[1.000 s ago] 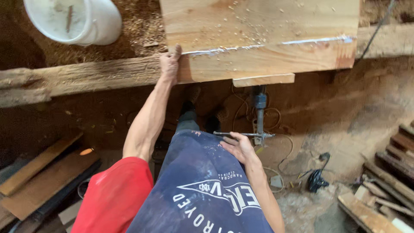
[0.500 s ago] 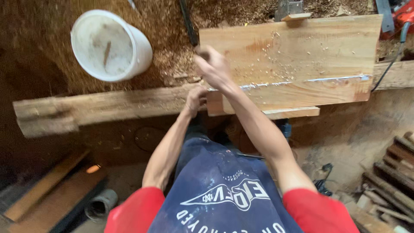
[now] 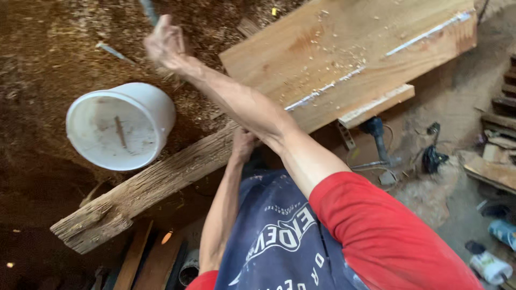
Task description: The person applies a white adhesive to the edge of a wooden plank using a brush, then presses a smaller wooden piece onto the glued edge. They use a hammer to tap the piece into place and a clamp to secure the joint.
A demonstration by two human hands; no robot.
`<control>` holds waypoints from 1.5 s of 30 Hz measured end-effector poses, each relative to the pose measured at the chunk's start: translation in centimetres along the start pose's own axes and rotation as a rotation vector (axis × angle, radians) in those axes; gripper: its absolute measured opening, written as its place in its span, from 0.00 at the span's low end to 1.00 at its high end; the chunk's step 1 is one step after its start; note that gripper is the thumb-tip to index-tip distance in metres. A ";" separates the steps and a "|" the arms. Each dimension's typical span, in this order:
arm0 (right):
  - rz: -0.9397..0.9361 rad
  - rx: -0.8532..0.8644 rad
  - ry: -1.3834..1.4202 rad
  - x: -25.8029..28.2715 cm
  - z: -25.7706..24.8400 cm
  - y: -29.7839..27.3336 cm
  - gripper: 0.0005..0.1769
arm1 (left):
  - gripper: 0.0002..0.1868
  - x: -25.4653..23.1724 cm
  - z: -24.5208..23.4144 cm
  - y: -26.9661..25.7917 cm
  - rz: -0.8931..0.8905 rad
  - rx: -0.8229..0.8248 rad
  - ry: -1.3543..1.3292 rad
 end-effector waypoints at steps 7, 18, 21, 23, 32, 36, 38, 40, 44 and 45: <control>-0.355 0.228 0.722 -3.0 -9.9 -13.9 0.53 | 0.14 -2.3 1.6 -2.1 0.099 0.096 -0.139; -0.175 -0.064 0.340 -26.6 -17.2 -37.3 0.28 | 0.25 -2.3 3.5 -1.8 0.258 -0.018 0.053; -0.225 -0.192 0.184 -27.4 -15.5 -38.2 0.27 | 0.24 -1.9 3.7 -1.8 0.285 -0.042 0.038; -0.256 -0.263 0.103 -27.2 -14.6 -37.7 0.25 | 0.22 -2.0 3.8 -1.7 0.313 -0.060 0.064; -0.251 -0.433 0.072 -27.4 -15.2 -37.1 0.21 | 0.12 -2.8 4.3 -1.9 0.372 -0.070 0.263; -0.214 -0.409 0.162 -27.8 -15.5 -37.0 0.22 | 0.11 -2.8 3.5 -1.7 0.339 -0.055 0.231; -0.288 -0.456 0.174 -27.7 -15.9 -36.8 0.20 | 0.12 -2.7 3.4 -1.8 0.318 -0.071 0.237; -0.243 -0.415 0.256 -27.8 -16.5 -36.4 0.19 | 0.13 -3.0 3.8 -1.9 0.342 -0.043 0.217; -0.099 -0.446 0.269 -28.8 -17.1 -37.5 0.20 | 0.14 -3.0 3.9 -2.2 0.275 -0.113 0.146; -0.213 -0.555 0.243 -28.8 -17.3 -37.3 0.20 | 0.14 -3.1 4.0 -2.3 0.278 -0.121 0.152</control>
Point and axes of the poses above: each hand's wrist, its own y-axis towards the middle knuckle, its own z-axis out of the palm, x = y × z, the point moved 3 cm from there along y, towards the middle knuckle, and after that the axes turned 12 degrees about -y, right-handed, at the moved point
